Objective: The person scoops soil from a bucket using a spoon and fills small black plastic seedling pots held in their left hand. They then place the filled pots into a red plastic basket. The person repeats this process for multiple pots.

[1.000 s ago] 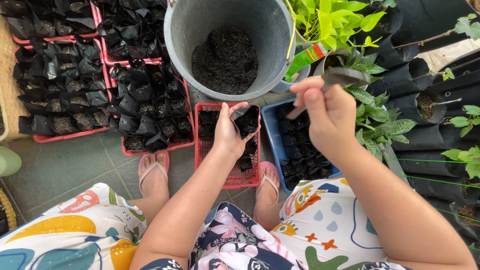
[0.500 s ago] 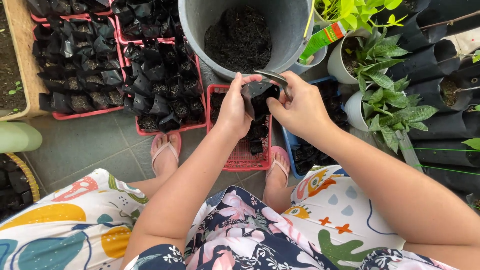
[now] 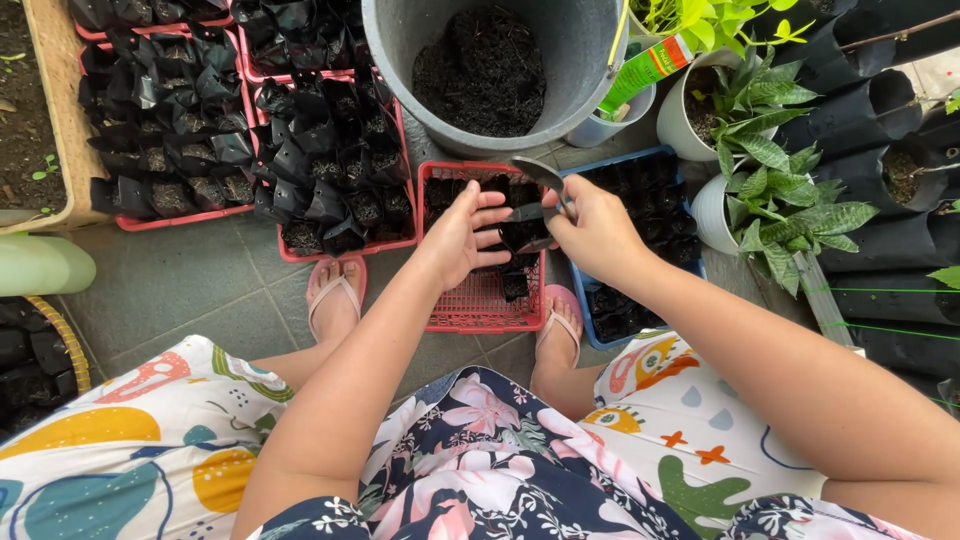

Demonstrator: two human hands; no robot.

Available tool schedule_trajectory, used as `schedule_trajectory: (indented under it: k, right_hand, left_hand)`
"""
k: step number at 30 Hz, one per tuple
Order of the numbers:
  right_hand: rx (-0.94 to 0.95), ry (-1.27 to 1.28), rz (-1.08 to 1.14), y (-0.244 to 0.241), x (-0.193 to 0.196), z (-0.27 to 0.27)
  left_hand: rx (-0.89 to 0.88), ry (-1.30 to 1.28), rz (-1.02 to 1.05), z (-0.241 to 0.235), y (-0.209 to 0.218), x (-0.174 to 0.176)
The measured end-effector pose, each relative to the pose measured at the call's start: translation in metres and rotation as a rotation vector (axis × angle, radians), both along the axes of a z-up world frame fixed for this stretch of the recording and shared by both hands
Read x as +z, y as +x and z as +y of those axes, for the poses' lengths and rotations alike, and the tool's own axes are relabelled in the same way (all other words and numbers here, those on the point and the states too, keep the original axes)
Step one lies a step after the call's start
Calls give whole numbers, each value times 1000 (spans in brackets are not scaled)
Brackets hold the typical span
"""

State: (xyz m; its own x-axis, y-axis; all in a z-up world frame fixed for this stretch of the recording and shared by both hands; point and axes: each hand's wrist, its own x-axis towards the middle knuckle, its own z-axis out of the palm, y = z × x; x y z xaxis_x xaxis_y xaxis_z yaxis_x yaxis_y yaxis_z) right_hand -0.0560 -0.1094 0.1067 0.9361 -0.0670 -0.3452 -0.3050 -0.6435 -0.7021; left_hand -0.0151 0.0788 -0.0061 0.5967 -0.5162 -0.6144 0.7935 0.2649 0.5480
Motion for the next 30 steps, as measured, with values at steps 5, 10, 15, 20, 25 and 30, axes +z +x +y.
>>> schedule_trajectory:
  k: [5, 10, 15, 20, 25, 30]
  right_hand:
    - [-11, 28, 97, 1, -25, 14]
    - [4, 77, 137, 11, -56, 38]
    - [29, 125, 184, 24, -90, 61]
    - [4, 173, 256, 20, -122, 84]
    - [-39, 297, 326, 9, -162, 92]
    - [-170, 187, 324, -25, -233, 89]
  left_hand:
    - [-154, -29, -37, 15, -11, 19]
    - [-61, 91, 39, 28, 3, -29]
    - [-405, 710, -424, 56, 32, -56]
    - [-1045, 989, -999, 77, 40, -64]
    - [-1331, 1035, -1095, 94, 38, -78]
    - [-1410, 970, -838, 110, 48, -41]
